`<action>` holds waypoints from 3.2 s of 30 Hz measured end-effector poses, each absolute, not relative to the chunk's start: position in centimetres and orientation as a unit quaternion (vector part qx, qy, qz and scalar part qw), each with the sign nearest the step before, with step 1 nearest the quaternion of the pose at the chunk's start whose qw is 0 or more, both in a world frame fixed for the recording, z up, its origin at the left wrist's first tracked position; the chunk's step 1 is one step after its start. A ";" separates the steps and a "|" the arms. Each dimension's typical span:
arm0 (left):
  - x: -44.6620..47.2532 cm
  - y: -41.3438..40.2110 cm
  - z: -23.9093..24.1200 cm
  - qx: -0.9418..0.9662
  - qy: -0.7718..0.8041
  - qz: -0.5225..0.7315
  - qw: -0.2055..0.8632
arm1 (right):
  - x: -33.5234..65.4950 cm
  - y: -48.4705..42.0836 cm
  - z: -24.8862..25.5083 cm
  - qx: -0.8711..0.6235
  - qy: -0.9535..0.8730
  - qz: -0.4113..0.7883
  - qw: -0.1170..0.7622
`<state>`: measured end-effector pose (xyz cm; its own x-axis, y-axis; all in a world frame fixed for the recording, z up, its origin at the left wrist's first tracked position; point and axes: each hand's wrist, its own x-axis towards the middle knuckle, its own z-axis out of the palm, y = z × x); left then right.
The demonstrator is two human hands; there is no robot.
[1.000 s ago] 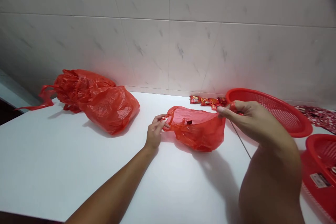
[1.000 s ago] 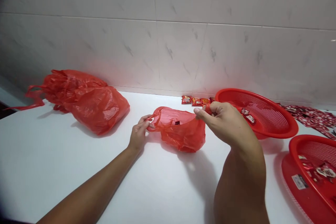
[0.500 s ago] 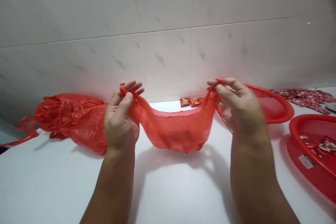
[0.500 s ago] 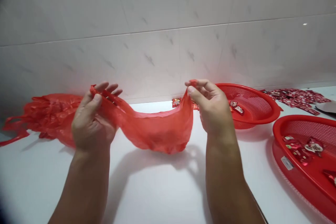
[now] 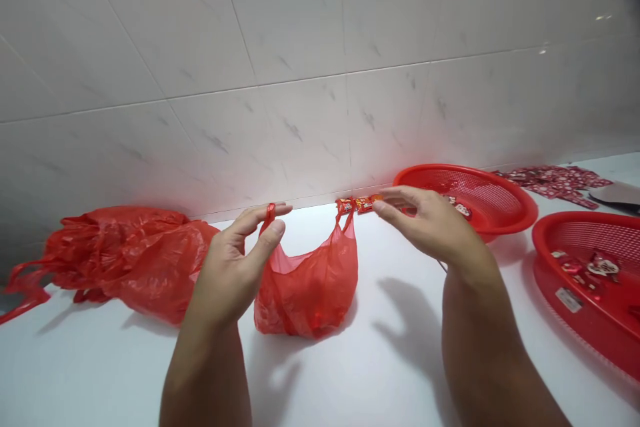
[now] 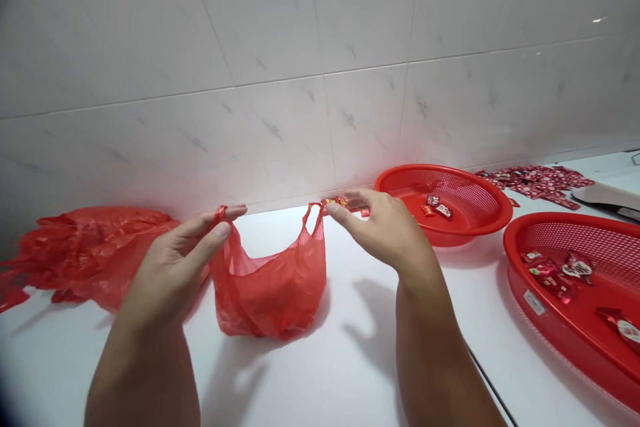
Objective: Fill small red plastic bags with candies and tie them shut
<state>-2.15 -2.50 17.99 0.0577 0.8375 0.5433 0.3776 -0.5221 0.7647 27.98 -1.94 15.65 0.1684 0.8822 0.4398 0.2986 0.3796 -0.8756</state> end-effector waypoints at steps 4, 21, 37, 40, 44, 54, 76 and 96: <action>-3.8 -2.8 18.5 0.744 0.463 0.455 0.158 | 25.9 -0.4 14.0 -0.539 -0.623 0.247 0.511; -3.8 -5.0 19.2 0.784 0.441 0.405 0.165 | 17.3 0.8 12.2 -0.334 -0.562 0.556 0.514; -1.5 -5.7 19.6 0.809 0.420 0.354 0.210 | 19.1 -3.1 15.5 -0.272 -0.741 0.523 0.322; -2.2 -5.1 19.6 0.788 0.453 0.355 0.221 | 20.2 -2.8 15.4 -0.263 -0.697 0.592 0.307; -1.8 -4.9 19.5 0.798 0.454 0.324 0.226 | 20.5 -2.8 15.4 -0.230 -0.687 0.622 0.296; -1.8 -5.0 19.5 0.790 0.455 0.354 0.209 | 20.1 -2.2 14.9 -0.226 -0.684 0.623 0.306; -0.4 -3.9 18.5 0.779 0.488 0.195 0.343 | 23.4 -2.3 15.8 -0.230 -0.782 0.491 0.309; -1.1 -3.9 19.3 0.721 0.419 0.323 0.447 | 20.0 -1.3 13.9 -0.172 -0.811 0.094 0.551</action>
